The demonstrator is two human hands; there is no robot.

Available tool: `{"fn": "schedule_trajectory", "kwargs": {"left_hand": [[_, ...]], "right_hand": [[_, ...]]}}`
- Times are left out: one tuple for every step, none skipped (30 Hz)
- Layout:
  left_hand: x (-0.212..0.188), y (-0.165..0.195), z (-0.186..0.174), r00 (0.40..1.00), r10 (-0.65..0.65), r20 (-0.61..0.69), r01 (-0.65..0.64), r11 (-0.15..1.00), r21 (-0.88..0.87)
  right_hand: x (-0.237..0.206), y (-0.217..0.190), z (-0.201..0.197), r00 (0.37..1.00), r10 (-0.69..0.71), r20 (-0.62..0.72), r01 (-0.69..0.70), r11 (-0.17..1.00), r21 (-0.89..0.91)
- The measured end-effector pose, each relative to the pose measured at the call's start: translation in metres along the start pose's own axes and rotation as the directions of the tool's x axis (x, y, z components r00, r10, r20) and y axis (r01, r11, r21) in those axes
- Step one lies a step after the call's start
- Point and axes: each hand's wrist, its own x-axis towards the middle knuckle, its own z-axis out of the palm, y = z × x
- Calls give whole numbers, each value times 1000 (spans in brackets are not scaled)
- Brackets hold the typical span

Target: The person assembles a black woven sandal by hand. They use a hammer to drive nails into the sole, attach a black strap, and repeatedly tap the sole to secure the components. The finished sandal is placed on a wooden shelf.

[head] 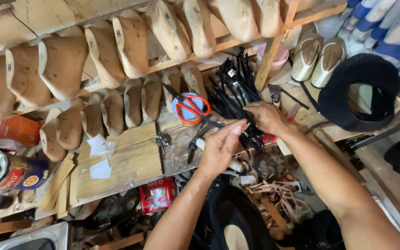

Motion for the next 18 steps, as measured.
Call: {"fn": "schedule_trajectory", "kwargs": {"left_hand": [[-7,4,-4,1000,6,-21,-7,999,-50],[-10,8,-10,999,-14,-36,9,991,-131],[-15,13,-16,998,-36,-52,24,977,-210],[-22,18,-22,996,-61,-70,38,957,-289],[-29,23,-27,995,-69,-77,42,952,-303],[-34,28,-33,994,-72,-83,42,947,-318],[-37,32,-38,994,-71,-86,39,942,-333],[-41,35,-43,995,-62,-83,30,938,-346],[-47,38,-46,995,-57,-76,26,932,-361],[-52,41,-48,996,-54,-67,25,925,-379],[-55,42,-48,997,-46,-62,19,925,-379],[-59,44,-48,998,-39,-57,14,925,-380],[-62,46,-47,998,-32,-51,10,924,-382],[-65,47,-44,999,-16,-29,5,934,-356],[-68,49,-41,1000,-1,-6,-1,944,-329],[-71,52,-39,1000,14,17,-9,954,-301],[-76,56,-37,999,-5,34,14,964,-265],[-83,61,-37,999,-24,46,34,974,-226]], "right_hand": [[-1,-2,0,1000,2,0,-2,999,-41],[-2,-5,1,1000,2,-14,-3,997,-73],[-4,-8,2,1000,0,-26,-3,995,-104],[-7,-14,3,999,-5,-35,1,991,-134],[-10,-21,4,995,87,-37,-89,995,-51],[-12,-30,2,983,178,-35,-177,984,30],[-14,-39,0,963,266,-28,-262,959,107],[-16,-49,-3,959,263,-108,-254,963,93],[-18,-58,-5,947,263,-185,-253,964,77],[-19,-66,-8,929,263,-259,-256,965,61],[-19,-72,-9,892,431,-134,-383,881,277],[-19,-78,-9,831,556,26,-504,732,458],[-18,-81,-9,748,631,207,-609,528,591],[-17,-83,-8,716,611,338,-659,432,616],[-15,-82,-6,676,574,462,-708,330,625],[-13,-81,-5,631,519,577,-752,227,619],[-12,-79,-4,699,502,509,-696,313,647],[-10,-77,-4,763,474,439,-631,397,667]]}}
